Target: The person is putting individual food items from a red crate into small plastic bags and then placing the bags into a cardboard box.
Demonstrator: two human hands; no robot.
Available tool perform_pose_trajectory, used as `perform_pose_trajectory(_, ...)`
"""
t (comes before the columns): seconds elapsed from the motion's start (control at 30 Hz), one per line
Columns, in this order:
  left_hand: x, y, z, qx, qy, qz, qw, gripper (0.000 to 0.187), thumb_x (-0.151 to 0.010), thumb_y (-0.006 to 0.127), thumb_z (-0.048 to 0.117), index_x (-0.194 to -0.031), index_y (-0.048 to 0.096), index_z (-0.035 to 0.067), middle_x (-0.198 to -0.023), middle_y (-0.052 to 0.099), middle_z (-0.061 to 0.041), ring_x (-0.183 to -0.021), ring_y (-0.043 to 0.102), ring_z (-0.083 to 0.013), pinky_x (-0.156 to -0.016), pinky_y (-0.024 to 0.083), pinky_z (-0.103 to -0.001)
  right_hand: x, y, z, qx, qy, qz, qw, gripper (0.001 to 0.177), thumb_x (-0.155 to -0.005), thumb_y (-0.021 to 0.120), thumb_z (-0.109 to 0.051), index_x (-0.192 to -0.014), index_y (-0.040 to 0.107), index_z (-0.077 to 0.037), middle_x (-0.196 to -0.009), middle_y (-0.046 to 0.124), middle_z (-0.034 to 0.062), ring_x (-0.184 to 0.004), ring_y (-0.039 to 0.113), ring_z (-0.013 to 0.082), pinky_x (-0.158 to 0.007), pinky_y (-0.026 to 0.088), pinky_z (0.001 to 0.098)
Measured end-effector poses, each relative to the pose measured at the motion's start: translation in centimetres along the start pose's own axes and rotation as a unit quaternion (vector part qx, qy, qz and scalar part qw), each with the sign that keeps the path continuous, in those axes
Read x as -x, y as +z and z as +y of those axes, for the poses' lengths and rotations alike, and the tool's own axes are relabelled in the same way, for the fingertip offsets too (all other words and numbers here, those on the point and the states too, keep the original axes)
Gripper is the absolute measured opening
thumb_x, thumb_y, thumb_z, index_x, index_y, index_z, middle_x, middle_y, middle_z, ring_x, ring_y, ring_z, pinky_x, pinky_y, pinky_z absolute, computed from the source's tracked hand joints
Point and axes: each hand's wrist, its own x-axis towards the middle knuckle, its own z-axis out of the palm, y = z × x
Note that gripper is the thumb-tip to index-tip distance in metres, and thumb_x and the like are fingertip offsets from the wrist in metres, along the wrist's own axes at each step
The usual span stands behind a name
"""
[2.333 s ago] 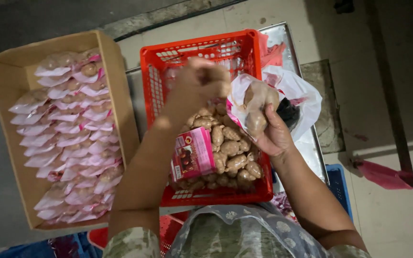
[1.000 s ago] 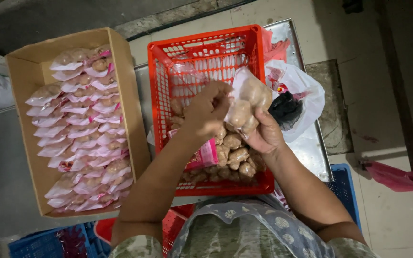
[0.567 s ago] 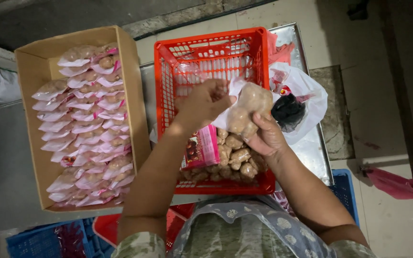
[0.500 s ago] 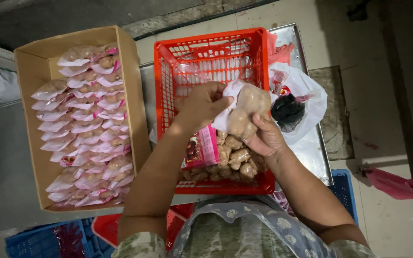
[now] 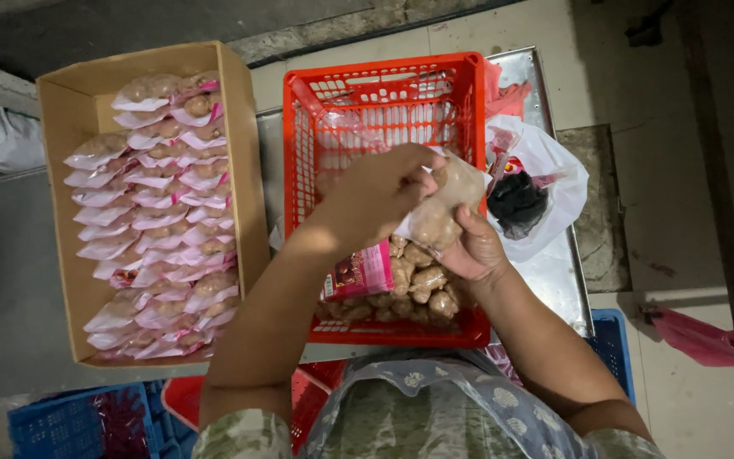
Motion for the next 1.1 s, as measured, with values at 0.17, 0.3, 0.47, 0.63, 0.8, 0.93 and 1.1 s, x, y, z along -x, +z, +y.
perform_pose_trajectory(0.17,-1.8,0.1,-1.2,-0.191,-0.035,-0.066,0.979,0.026,-0.093,0.061,0.020,-0.117,0.062,0.010,-0.093,0.075,-0.019,-0.095,0.072,-0.0453,-0.080,0.055,-0.058,0.6,-3.4,1.3,-0.005,0.023,-0.011,1.000,0.040,-0.091,0.071,-0.027,-0.128,0.065,-0.012,-0.125,0.071,0.0157,-0.117,0.069,0.0383,-0.101,0.052,0.0627)
perform_pose_trajectory(0.3,-1.7,-0.2,-1.2,-0.208,0.003,-0.041,0.977,0.024,-0.091,0.064,0.019,-0.115,0.066,0.012,-0.093,0.074,-0.015,-0.094,0.072,-0.0429,-0.078,0.055,-0.055,2.0,-6.0,3.4,-0.023,0.029,-0.002,0.999,0.040,-0.090,0.072,-0.026,-0.126,0.067,-0.012,-0.123,0.073,0.0157,-0.116,0.069,0.0373,-0.101,0.053,0.0607)
perform_pose_trajectory(0.47,-0.9,-0.8,-2.4,-0.038,0.052,0.076,0.995,0.019,-0.089,0.066,0.011,-0.107,0.072,0.015,-0.087,0.071,-0.008,-0.081,0.071,-0.0244,-0.072,0.058,-0.035,1.1,-1.9,2.8,-0.031,0.015,-0.020,0.999,0.043,-0.090,0.073,-0.028,-0.130,0.065,-0.012,-0.122,0.072,0.0161,-0.117,0.069,0.0374,-0.100,0.053,0.0621)
perform_pose_trajectory(0.63,0.1,-0.5,-4.0,0.166,-0.002,0.174,0.971,0.036,-0.089,0.076,0.012,-0.123,0.066,0.010,-0.091,0.059,-0.008,-0.066,0.066,-0.0131,-0.048,0.057,-0.024,0.8,-1.4,2.9,-0.015,0.017,-0.020,1.000,0.043,-0.090,0.074,-0.029,-0.129,0.065,-0.013,-0.121,0.073,0.0146,-0.116,0.069,0.0353,-0.100,0.053,0.0608)
perform_pose_trajectory(0.8,2.8,3.3,-10.6,0.209,0.066,0.160,0.962,0.105,-0.083,0.083,0.049,-0.153,0.026,-0.005,-0.114,0.056,-0.020,-0.102,0.063,-0.0274,-0.085,0.057,-0.038,0.8,-5.3,4.3,0.068,-0.011,0.065,0.995,0.047,-0.089,0.072,-0.017,-0.134,0.061,-0.009,-0.124,0.071,0.0174,-0.111,0.071,0.0369,-0.098,0.053,0.0628)
perform_pose_trajectory(0.93,2.9,6.7,-11.1,-0.208,-0.021,0.314,0.926,0.112,-0.068,0.080,0.072,-0.150,0.040,0.008,-0.119,0.071,-0.017,-0.099,0.074,-0.0356,-0.079,0.050,-0.068,1.2,-3.2,4.8,0.184,0.015,0.108,0.977,0.048,-0.083,0.080,-0.019,-0.128,0.062,-0.015,-0.119,0.074,0.0094,-0.106,0.073,0.0259,-0.101,0.056,0.0532)
perform_pose_trajectory(1.1,3.6,9.1,-15.4,-0.151,-0.079,0.432,0.886,0.059,-0.084,0.064,0.069,-0.116,0.060,0.020,-0.075,0.069,-0.009,-0.072,0.074,-0.0326,-0.062,0.057,-0.041,1.0,-9.4,8.0,0.134,0.076,0.132,0.979,0.048,-0.089,0.071,-0.027,-0.135,0.061,-0.016,-0.125,0.071,0.0168,-0.108,0.072,0.0375,-0.095,0.054,0.0658)
